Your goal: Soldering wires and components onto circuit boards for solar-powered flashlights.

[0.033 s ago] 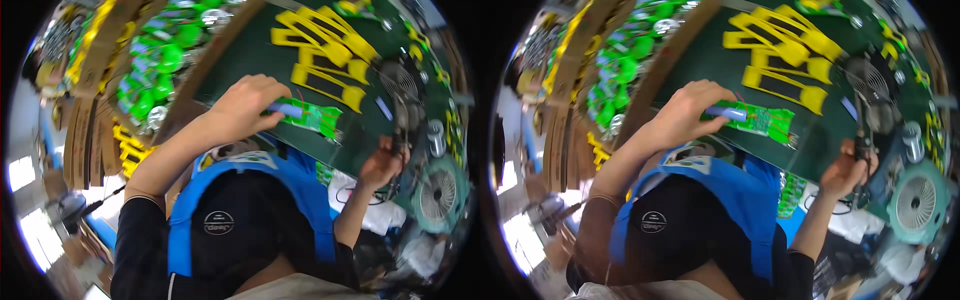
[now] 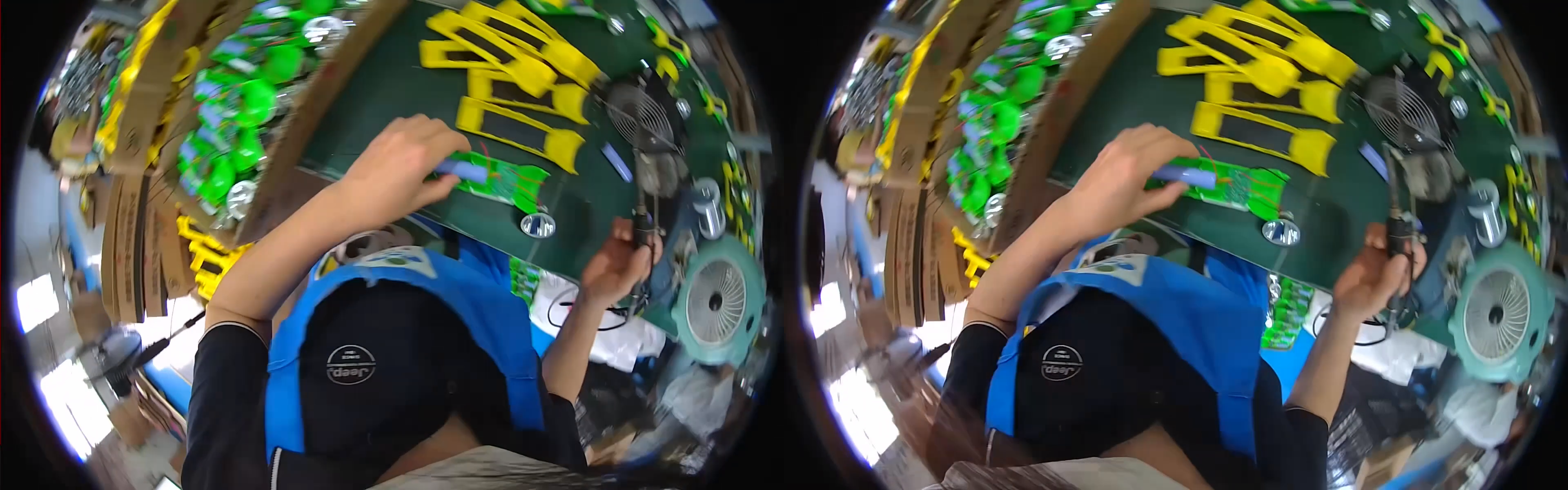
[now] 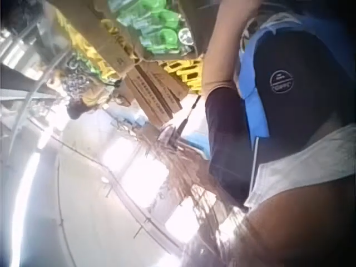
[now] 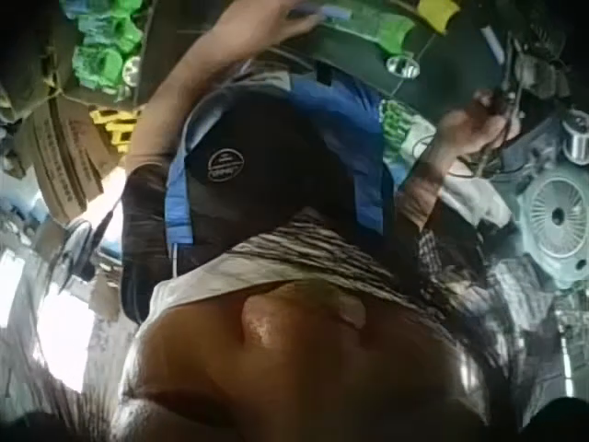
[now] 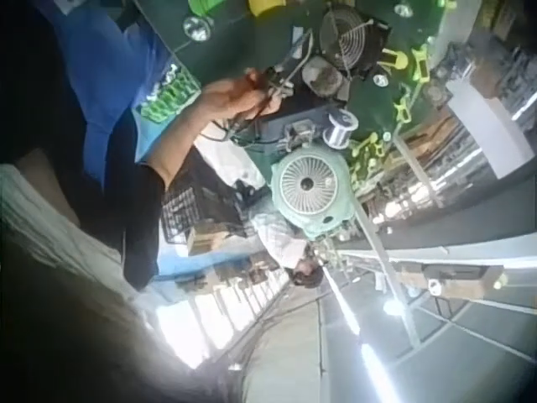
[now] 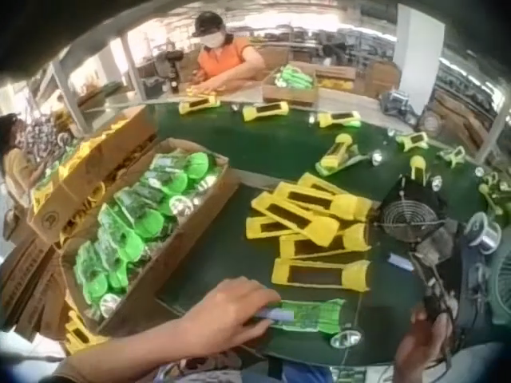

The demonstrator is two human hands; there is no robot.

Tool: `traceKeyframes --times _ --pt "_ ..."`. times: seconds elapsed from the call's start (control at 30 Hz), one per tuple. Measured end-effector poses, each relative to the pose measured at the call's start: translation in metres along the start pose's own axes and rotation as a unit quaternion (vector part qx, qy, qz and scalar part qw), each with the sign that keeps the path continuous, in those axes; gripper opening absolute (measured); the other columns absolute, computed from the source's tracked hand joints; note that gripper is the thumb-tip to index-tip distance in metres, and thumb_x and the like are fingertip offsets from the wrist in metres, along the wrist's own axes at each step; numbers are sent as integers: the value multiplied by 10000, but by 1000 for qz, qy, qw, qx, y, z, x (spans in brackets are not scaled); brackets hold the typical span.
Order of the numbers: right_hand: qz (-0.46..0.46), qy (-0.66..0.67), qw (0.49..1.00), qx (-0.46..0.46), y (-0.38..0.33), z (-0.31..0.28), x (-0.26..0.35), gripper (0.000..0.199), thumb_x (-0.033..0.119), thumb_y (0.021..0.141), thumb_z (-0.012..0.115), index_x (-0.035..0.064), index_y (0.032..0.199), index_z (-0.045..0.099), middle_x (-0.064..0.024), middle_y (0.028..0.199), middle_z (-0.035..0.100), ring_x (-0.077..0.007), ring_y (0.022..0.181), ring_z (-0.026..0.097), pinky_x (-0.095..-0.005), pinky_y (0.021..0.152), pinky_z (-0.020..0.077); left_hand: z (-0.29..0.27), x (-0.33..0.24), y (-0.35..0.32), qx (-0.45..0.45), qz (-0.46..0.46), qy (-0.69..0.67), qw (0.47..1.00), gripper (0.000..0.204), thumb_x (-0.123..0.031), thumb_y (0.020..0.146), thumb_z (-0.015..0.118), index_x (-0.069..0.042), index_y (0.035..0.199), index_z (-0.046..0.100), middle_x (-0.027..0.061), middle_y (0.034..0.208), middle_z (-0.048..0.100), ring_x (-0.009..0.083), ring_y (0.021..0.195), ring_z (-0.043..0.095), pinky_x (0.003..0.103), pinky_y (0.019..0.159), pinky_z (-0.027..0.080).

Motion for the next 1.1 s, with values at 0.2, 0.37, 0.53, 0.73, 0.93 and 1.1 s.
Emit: traceKeyframes --times 0.2,0.37,0.53,0.73,0.93,1.1 --pt "87 -68 993 -36 -47 -28 11 260 285 941 565 53 1022 480 -118 876 553 -173 726 483 -346 800 419 26 -13 26 -89 61 111 988 340 -52 791 702 -59 1129 667 111 1071 612 289 984 549 387 851 468" --pt "169 7 985 20 -59 2 -3 343 289 882 649 27 1018 475 -248 1031 605 -173 712 565 -266 668 491 41 -17 44 -132 15 -150 980 188 -11 813 678 -16 999 706 126 929 653 264 805 617 330 696 504" --pt "138 -131 981 45 -47 22 -6 316 286 879 644 15 950 497 -139 769 614 -140 625 537 -291 732 453 53 4 44 -112 -152 -340 921 91 9 822 678 14 913 668 94 775 637 130 631 568 253 580 449" --pt "141 -182 971 61 -39 38 -5 243 218 895 646 10 929 524 -82 668 630 -91 630 541 -233 618 437 40 -15 39 -128 87 -141 978 159 58 761 699 -21 877 625 79 921 605 194 748 596 297 651 494" --pt "169 -212 960 71 -37 40 -10 232 186 892 658 -7 941 538 -77 721 640 -90 643 594 -211 604 446 46 -25 41 -93 56 -39 993 190 75 670 673 -7 789 551 127 929 571 320 868 581 386 753 497" --pt "175 -226 955 85 -36 42 -10 238 185 892 661 -14 940 538 -75 729 629 -101 652 621 -208 606 458 46 -27 49 -36 29 -20 999 144 53 701 640 5 765 521 140 865 533 336 837 557 407 734 477"
Point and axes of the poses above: each hand's wrist, its own y-axis towards the middle knuckle, its own z-axis out of the palm, x = y × z, the point moved 6 cm from there along y, towards the middle knuckle
